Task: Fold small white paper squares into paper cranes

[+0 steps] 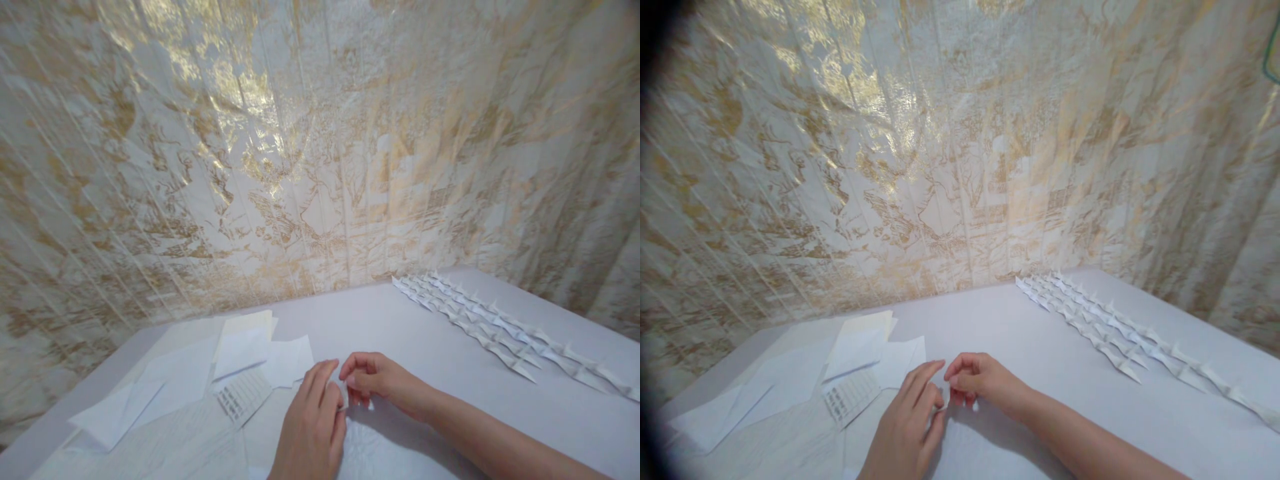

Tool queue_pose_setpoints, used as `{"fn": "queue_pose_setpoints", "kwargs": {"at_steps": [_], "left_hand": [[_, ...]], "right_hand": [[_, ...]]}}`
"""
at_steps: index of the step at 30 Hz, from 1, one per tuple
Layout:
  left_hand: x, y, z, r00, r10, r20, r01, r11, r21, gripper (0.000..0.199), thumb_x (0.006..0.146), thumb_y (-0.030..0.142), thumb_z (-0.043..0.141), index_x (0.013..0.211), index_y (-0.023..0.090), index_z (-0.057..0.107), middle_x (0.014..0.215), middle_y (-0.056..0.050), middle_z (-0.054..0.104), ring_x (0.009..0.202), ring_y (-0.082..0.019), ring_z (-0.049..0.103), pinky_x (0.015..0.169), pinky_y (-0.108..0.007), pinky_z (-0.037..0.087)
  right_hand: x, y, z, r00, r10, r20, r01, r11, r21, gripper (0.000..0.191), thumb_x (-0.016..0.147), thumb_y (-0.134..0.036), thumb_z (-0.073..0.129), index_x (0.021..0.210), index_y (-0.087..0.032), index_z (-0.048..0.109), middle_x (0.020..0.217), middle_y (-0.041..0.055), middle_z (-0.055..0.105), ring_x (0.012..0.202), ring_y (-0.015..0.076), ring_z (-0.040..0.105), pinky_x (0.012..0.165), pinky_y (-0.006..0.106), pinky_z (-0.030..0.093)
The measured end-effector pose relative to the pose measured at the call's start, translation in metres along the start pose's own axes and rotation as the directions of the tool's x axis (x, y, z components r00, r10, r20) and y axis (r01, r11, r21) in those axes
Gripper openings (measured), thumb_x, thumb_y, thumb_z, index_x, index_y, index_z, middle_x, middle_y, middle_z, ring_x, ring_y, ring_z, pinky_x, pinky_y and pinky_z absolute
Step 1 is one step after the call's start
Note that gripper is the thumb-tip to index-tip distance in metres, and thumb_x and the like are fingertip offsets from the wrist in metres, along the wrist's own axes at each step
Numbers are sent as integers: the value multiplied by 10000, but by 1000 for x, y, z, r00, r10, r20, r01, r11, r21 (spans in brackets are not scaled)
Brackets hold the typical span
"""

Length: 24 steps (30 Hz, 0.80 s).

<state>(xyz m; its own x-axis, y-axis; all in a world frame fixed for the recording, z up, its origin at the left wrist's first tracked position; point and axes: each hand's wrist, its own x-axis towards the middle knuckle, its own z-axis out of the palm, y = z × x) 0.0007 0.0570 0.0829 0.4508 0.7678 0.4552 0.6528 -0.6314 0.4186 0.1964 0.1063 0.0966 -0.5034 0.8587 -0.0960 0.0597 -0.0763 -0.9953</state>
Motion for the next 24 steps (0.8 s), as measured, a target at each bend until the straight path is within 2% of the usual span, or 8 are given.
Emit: {"fn": "queue_pose_setpoints", "kwargs": {"at_steps": [3,6,8,12,16,19,21,24], "left_hand": [[2,7,1,988,-29,155,-1,981,194,262,789,3,522,957,171,633,1306,-162,629,1229,-320,583,1031,-503,498],[7,17,3,954,-137,268,73,970,233,177,759,33,588,872,143,669,1066,-135,701,1034,-319,645,909,-486,555],[10,22,1,934,-169,314,95,967,236,110,770,118,654,871,124,698,1023,-138,717,1011,-342,650,897,-505,558],[10,26,-10,885,-208,417,111,963,245,264,762,272,752,970,109,744,1108,-164,729,1085,-384,643,992,-543,508],[9,28,-13,856,-239,458,126,957,263,290,781,221,719,1058,134,736,1138,-150,717,1097,-356,633,998,-498,497],[12,30,-13,849,-245,468,132,956,262,269,761,160,713,1028,135,724,1147,-145,702,1088,-344,614,952,-467,502],[15,31,-14,852,-229,470,125,962,242,216,782,139,690,996,145,717,1128,-122,706,1068,-311,613,938,-428,496],[17,32,-18,859,-199,472,106,970,218,165,819,125,667,973,159,714,1077,-89,721,1041,-279,614,921,-397,484]], "right_hand": [[0,2,4,999,-29,-28,24,986,-163,190,732,-244,678,892,-158,624,666,-14,611,589,137,546,601,263,433],[-4,-2,5,991,-102,-83,64,927,-370,224,701,-55,609,892,-162,657,738,-19,602,681,142,548,675,254,419],[-9,-9,2,990,-126,-70,76,871,-485,259,699,-5,588,881,-160,685,786,-9,609,708,145,549,694,250,409],[-22,-25,-2,994,-88,63,108,771,-627,224,687,17,621,774,-163,722,783,2,637,715,157,575,692,243,412],[-30,-30,6,965,-18,260,232,513,-827,211,771,-55,683,940,-162,751,981,71,707,884,221,658,783,270,467],[-29,-26,14,955,-20,296,284,347,-894,159,817,-91,687,958,-150,733,1019,106,711,960,267,667,827,303,485],[-26,-24,13,950,-25,310,300,337,-892,121,833,-95,682,932,-153,722,1005,101,707,947,265,670,810,301,489],[-25,-25,6,936,-29,351,331,411,-849,144,817,-82,709,933,-166,713,992,70,696,932,240,668,802,281,485]]}}
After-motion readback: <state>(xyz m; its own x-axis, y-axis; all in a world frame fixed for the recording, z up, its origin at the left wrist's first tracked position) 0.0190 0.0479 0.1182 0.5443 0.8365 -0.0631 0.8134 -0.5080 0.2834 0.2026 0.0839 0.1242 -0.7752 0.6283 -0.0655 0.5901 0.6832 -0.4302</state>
